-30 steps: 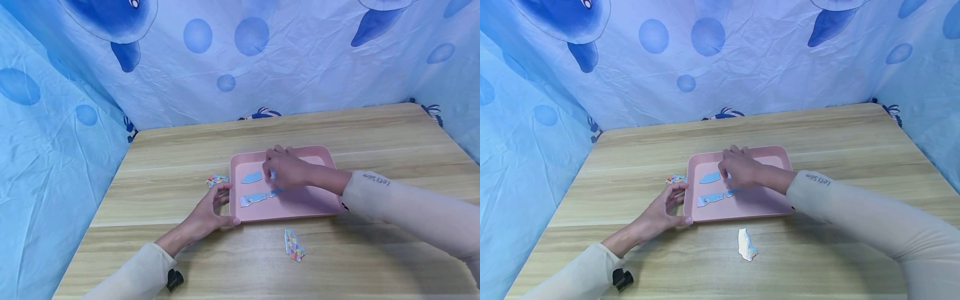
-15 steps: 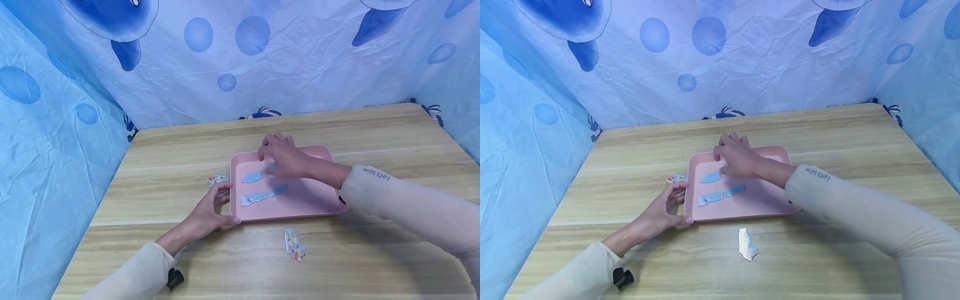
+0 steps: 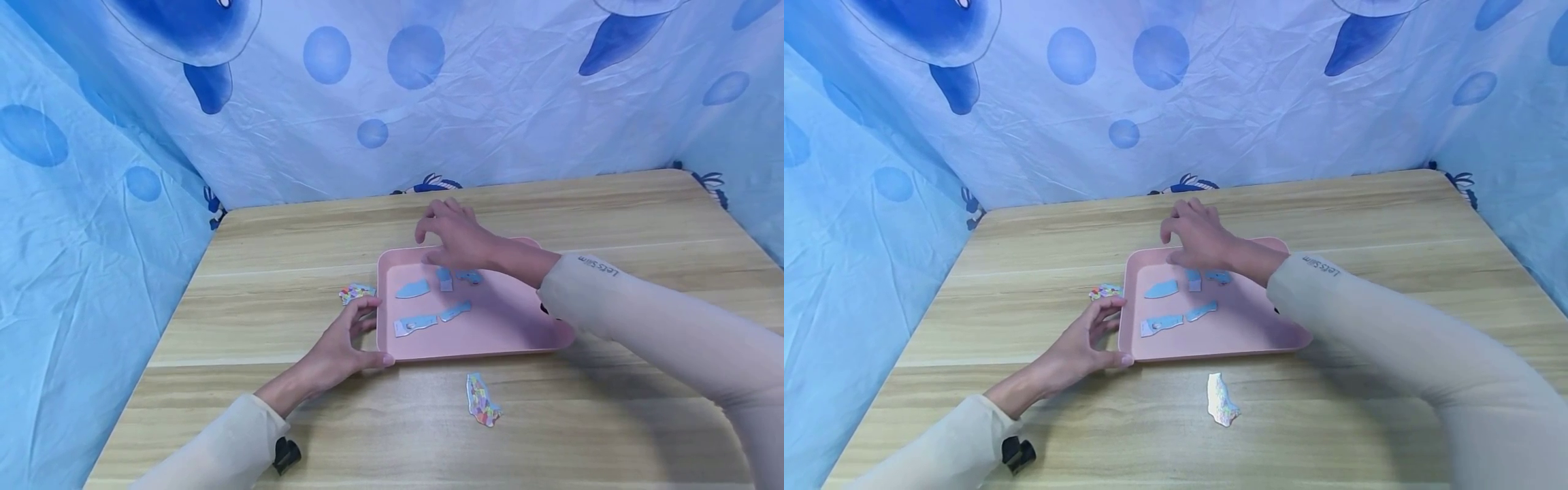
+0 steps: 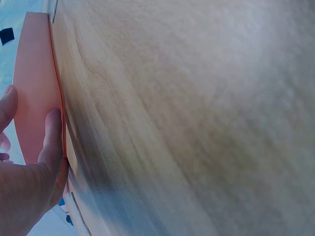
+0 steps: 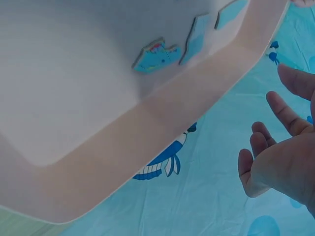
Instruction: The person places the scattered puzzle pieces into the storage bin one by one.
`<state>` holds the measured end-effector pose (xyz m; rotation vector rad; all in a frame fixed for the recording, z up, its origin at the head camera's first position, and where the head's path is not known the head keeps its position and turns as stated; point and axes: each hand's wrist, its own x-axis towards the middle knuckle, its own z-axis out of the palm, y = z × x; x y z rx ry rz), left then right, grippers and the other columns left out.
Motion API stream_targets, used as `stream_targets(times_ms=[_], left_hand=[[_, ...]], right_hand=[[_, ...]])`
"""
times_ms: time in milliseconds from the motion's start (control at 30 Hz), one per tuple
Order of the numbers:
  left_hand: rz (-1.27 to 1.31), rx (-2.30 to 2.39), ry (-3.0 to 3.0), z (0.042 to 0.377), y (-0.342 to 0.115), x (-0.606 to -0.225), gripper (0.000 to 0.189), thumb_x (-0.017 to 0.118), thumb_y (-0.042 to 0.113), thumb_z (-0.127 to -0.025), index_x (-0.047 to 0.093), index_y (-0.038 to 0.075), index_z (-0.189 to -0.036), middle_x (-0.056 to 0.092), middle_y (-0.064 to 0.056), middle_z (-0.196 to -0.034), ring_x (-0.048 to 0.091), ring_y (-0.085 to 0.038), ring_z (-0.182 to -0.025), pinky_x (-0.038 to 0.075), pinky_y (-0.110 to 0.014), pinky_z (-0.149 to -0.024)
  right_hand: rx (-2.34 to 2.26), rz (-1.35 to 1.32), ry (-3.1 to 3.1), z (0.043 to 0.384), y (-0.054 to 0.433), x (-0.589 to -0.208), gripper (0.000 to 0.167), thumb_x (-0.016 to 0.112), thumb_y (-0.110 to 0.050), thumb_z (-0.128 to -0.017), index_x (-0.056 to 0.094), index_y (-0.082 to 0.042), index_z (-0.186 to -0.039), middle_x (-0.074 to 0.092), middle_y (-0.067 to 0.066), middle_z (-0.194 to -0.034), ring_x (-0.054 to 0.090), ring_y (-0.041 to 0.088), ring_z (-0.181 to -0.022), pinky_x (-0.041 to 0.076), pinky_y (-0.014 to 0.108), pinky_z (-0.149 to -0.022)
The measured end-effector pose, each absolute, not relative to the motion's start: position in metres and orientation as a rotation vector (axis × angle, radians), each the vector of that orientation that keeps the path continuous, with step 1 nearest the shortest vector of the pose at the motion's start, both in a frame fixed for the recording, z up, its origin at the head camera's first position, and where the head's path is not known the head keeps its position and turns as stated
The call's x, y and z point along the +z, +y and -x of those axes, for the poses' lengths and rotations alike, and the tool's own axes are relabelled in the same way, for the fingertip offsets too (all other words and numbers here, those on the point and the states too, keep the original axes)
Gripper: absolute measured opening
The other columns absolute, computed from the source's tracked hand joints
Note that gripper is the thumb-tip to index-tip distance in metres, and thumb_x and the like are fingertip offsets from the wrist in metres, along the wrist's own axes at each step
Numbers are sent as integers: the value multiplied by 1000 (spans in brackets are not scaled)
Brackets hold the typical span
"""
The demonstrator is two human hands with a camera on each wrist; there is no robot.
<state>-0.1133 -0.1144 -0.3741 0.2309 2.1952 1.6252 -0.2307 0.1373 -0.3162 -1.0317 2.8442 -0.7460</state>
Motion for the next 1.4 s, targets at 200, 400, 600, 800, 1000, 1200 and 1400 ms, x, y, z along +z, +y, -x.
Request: stream_targets(times_ms=[200,400,600,800,1000,1200,1400], left_hand=[[-198,1634,2185,114,-113,-374,90,87,4,-67,37,18,-141,41,-1,-144,42,-19,-132,36,-42,-108],[-200,1620,2188,114,-113,-374,90,87,5,-68,36,17,-141,42,-2,-145,42,-19,-133,37,-41,-107],[-236,1619,2187,114,-114,-374,90,86,7,-69,34,16,-142,40,-3,-146,41,-21,-133,40,-41,-105],[-248,1615,2182,114,-116,-375,90,86,8,-70,33,14,-143,39,-4,-147,40,-22,-135,42,-40,-104],[-233,1615,2185,113,-118,-375,90,86,8,-70,34,16,-143,38,-2,-148,40,-20,-134,41,-42,-104],[-267,1619,2171,114,-119,-375,88,84,8,-72,32,13,-143,37,-6,-148,39,-23,-135,33,-46,-109],[-296,1630,2154,115,-120,-374,86,83,8,-74,31,11,-143,36,-8,-148,39,-25,-135,30,-47,-111]], right_hand=[[-756,1065,2823,241,125,-311,20,73,-16,-84,66,-14,-103,47,11,-121,33,31,-118,27,57,-93],[-779,1145,2779,249,104,-307,22,74,-20,-84,66,-15,-104,47,10,-120,34,29,-111,28,52,-90],[-752,1175,2751,254,79,-308,24,75,-22,-84,65,-16,-105,45,8,-121,33,27,-114,27,51,-93],[-686,1198,2726,255,57,-311,24,74,-27,-85,64,-20,-106,44,4,-123,31,24,-116,27,49,-94],[-650,1228,2716,255,35,-316,25,74,-28,-85,64,-20,-107,45,3,-121,32,22,-109,28,46,-91],[-559,1228,2710,252,14,-321,26,75,-29,-84,63,-22,-106,44,3,-123,32,22,-110,26,45,-92],[-382,1257,2722,249,-3,-328,26,74,-32,-85,64,-23,-108,45,1,-122,31,21,-108,22,44,-90]])
